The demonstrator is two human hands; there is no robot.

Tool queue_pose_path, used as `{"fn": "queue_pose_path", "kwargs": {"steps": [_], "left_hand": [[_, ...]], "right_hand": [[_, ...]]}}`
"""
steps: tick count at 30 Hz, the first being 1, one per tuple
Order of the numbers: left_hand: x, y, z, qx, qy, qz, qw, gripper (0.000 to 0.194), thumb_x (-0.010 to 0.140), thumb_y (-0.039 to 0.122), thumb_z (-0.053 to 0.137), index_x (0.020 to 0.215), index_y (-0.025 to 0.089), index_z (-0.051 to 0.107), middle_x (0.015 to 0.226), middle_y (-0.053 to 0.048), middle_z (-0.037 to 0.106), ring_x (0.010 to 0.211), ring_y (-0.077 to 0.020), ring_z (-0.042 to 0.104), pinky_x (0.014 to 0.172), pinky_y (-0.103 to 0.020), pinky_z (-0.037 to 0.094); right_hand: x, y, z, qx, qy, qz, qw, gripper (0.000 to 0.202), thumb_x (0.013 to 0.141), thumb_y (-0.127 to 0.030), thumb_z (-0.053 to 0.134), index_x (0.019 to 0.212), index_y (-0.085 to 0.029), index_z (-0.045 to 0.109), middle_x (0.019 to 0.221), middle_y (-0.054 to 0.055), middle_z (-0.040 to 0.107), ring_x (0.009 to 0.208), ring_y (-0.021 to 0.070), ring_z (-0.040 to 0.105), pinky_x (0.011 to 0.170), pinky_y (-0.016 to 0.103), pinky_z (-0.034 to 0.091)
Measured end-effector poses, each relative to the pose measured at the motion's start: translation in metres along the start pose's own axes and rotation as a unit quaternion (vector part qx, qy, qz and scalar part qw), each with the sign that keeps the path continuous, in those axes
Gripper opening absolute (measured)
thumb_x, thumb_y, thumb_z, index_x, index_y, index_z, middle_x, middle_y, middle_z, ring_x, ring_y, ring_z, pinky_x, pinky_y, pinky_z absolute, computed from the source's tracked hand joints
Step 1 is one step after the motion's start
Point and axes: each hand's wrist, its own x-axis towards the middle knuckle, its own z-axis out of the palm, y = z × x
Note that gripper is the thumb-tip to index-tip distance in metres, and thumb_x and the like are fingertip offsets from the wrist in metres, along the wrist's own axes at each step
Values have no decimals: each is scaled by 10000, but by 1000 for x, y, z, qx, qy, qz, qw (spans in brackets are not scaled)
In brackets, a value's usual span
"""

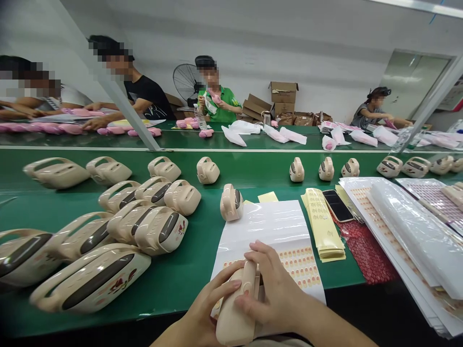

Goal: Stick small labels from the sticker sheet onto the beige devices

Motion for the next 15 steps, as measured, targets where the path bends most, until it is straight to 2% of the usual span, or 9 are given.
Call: {"fn": "queue_pose_path", "kwargs": {"steps": [2,5,6,8,9,11,13,14,15], "left_hand": [[2,4,-1,-34,10,-21,999,919,400,165,830,1247,305,500,1252,-198,537,1083,-402,534,842,-466,452],[-2,6,4,-99,19,-59,993,878,341,113,830,1165,288,584,1196,-207,579,1046,-421,552,823,-499,453],[-5,5,8,-125,32,-74,989,877,311,113,834,1142,276,605,1185,-205,587,1046,-427,549,829,-508,448],[-9,3,19,-206,101,-123,966,884,280,151,851,1126,258,617,1174,-178,601,1041,-410,553,849,-496,444],[-10,3,25,-271,149,-156,938,863,309,210,859,1133,257,609,1168,-156,610,1026,-386,568,847,-478,453],[-8,4,36,-438,234,-222,839,677,518,404,787,1148,261,587,1146,-112,633,980,-312,608,820,-425,485],[-3,6,41,-589,256,-263,719,446,765,501,551,1136,257,593,1125,-87,652,979,-254,620,807,-372,500],[1,7,42,-641,249,-270,674,407,832,490,453,1119,246,607,1121,-85,656,1011,-241,609,822,-353,494],[4,8,42,-674,241,-270,643,396,864,464,405,1106,233,617,1122,-86,656,1053,-236,587,839,-337,486]], "right_hand": [[5,6,1,80,-5,27,996,404,796,-278,542,1172,-225,405,1210,103,440,1182,219,405,966,378,394],[13,18,5,178,17,91,980,216,816,-312,503,1011,-221,481,1000,60,504,969,186,510,859,345,444],[15,22,7,206,24,121,971,186,825,-331,485,972,-216,488,950,51,510,907,177,523,823,339,455],[16,30,11,240,60,180,952,186,846,-357,446,947,-208,492,911,46,520,858,171,530,787,333,460],[15,33,13,241,95,197,946,187,858,-357,427,950,-208,490,908,48,524,860,171,532,785,333,458],[10,34,15,209,174,179,946,161,874,-320,409,970,-214,483,910,46,520,870,168,526,781,328,454],[4,30,15,148,218,97,960,129,863,-250,437,985,-226,470,901,40,504,861,167,515,762,323,455],[1,26,15,113,220,44,968,147,846,-216,462,993,-230,464,895,38,498,854,170,510,749,325,458],[-1,21,14,77,211,-6,974,188,826,-187,488,1006,-230,458,895,40,495,855,177,505,742,332,460]]}}
